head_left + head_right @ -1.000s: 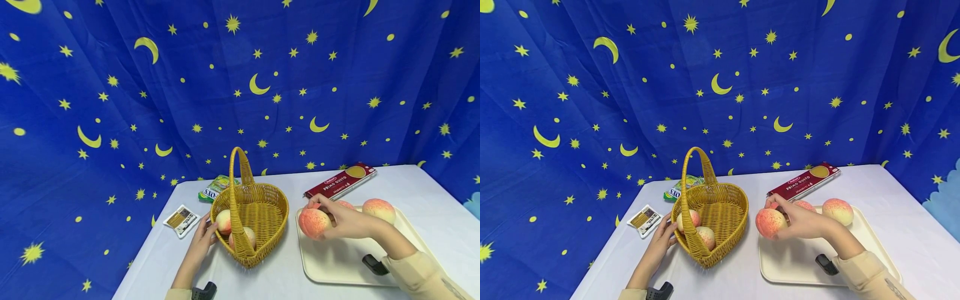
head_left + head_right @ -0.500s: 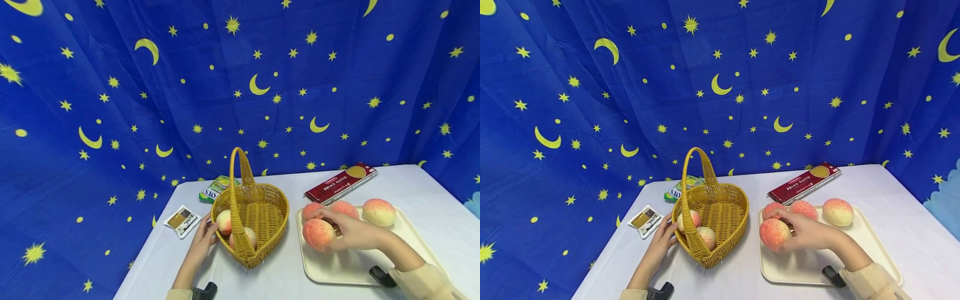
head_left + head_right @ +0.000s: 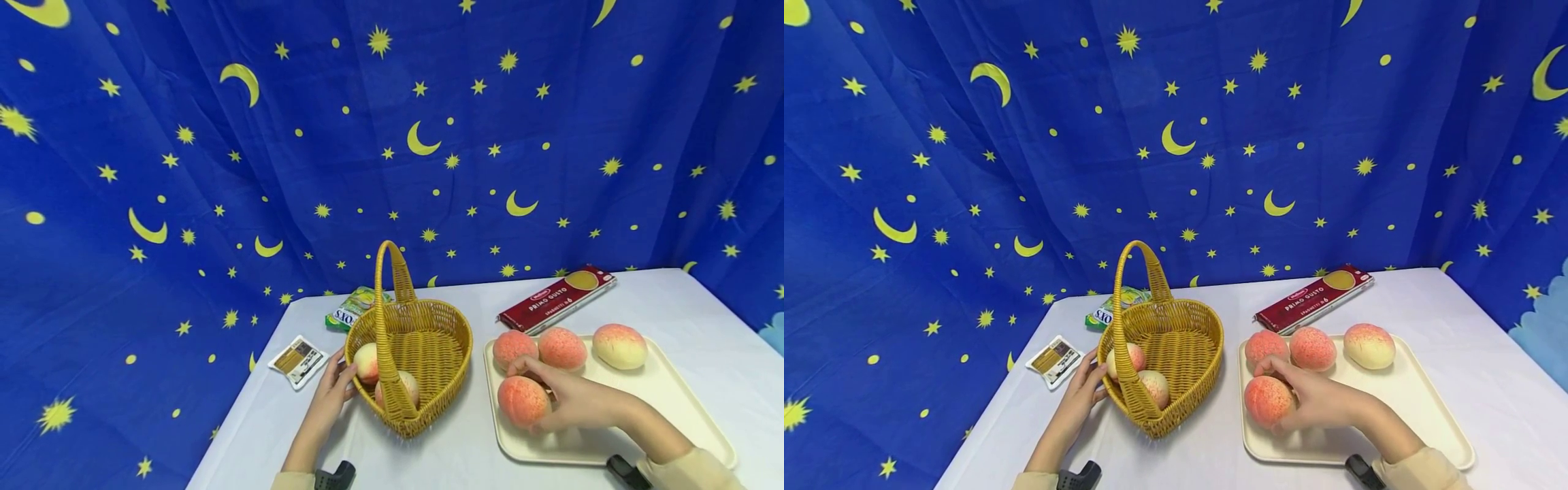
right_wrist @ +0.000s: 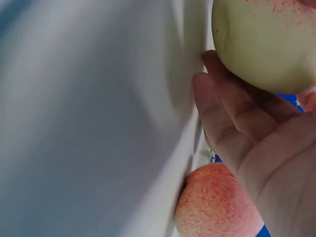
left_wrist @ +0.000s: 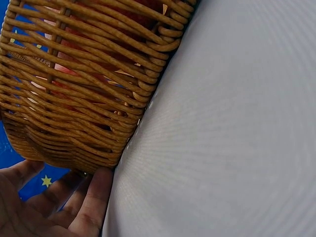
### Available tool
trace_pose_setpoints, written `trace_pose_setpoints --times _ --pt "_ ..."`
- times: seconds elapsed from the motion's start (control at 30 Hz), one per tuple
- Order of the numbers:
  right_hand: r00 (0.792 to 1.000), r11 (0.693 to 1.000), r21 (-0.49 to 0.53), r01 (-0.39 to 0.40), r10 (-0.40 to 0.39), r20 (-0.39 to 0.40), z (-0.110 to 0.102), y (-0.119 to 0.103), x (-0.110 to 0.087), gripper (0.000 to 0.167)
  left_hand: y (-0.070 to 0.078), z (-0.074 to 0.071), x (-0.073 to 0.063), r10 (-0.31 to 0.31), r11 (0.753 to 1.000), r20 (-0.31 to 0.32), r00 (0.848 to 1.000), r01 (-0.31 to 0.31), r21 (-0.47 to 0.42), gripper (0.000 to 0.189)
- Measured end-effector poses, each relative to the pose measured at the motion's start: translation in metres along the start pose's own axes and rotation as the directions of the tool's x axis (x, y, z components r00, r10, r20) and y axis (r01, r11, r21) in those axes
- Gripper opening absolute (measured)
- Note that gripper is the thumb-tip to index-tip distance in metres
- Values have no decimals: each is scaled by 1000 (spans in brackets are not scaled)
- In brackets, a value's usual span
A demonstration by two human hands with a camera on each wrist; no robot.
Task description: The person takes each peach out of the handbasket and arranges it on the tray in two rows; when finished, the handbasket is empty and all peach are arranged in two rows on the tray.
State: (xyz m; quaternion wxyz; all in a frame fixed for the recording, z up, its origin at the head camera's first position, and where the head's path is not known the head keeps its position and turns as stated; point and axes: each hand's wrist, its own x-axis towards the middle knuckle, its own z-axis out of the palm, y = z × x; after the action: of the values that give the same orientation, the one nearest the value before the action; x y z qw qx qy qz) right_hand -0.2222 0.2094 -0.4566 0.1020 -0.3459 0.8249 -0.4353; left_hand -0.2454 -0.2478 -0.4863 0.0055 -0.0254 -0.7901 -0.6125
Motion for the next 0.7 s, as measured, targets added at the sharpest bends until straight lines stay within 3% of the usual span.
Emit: trace_pose_setpoints --times 0.43,0.7 --pt "1000 999 -36 -4 4 0 2 1 -2 69 1 1 0 3 1000 7 1000 -3 -4 61" --pt "996 994 -57 -90 91 15 1 -5 -3 75 1 1 0 -5 1000 -4 1000 5 15 61"
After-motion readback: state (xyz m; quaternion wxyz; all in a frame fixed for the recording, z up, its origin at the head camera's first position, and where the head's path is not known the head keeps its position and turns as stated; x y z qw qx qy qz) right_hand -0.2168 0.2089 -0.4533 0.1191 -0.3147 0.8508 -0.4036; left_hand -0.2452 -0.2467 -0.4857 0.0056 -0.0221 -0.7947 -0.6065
